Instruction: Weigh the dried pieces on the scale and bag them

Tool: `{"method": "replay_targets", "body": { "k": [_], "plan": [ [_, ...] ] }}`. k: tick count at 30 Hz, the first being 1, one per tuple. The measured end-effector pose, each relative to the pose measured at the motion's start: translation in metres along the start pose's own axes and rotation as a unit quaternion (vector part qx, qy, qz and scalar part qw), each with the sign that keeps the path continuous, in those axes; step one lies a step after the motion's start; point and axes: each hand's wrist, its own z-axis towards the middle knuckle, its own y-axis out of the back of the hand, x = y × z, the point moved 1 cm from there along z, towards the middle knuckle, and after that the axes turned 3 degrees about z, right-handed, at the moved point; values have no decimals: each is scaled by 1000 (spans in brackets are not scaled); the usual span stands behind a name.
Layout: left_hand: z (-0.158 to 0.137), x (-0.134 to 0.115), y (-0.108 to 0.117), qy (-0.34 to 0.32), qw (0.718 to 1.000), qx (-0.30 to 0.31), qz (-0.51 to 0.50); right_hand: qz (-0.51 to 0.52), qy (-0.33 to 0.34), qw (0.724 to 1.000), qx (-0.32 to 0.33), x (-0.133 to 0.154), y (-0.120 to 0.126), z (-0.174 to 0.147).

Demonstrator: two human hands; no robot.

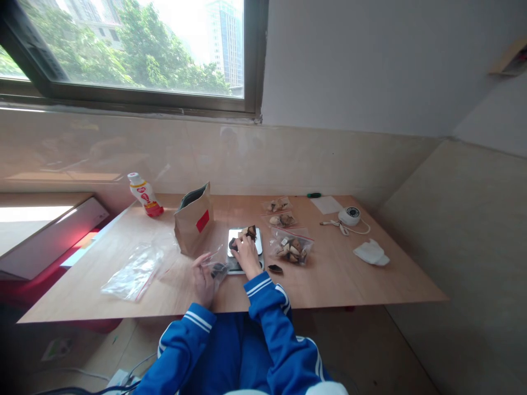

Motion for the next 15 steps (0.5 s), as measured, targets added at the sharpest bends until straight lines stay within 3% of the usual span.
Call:
{"method": "replay_targets", "body": {
  "k": [6, 15],
  "plan": [
    [3, -11, 2, -6, 1000, -6, 11, 94, -41, 994, -36, -12, 0, -14],
    [1, -8, 1, 28, 1000, 4, 12, 221, -129, 959, -120, -19, 12, -30]
  ]
}}
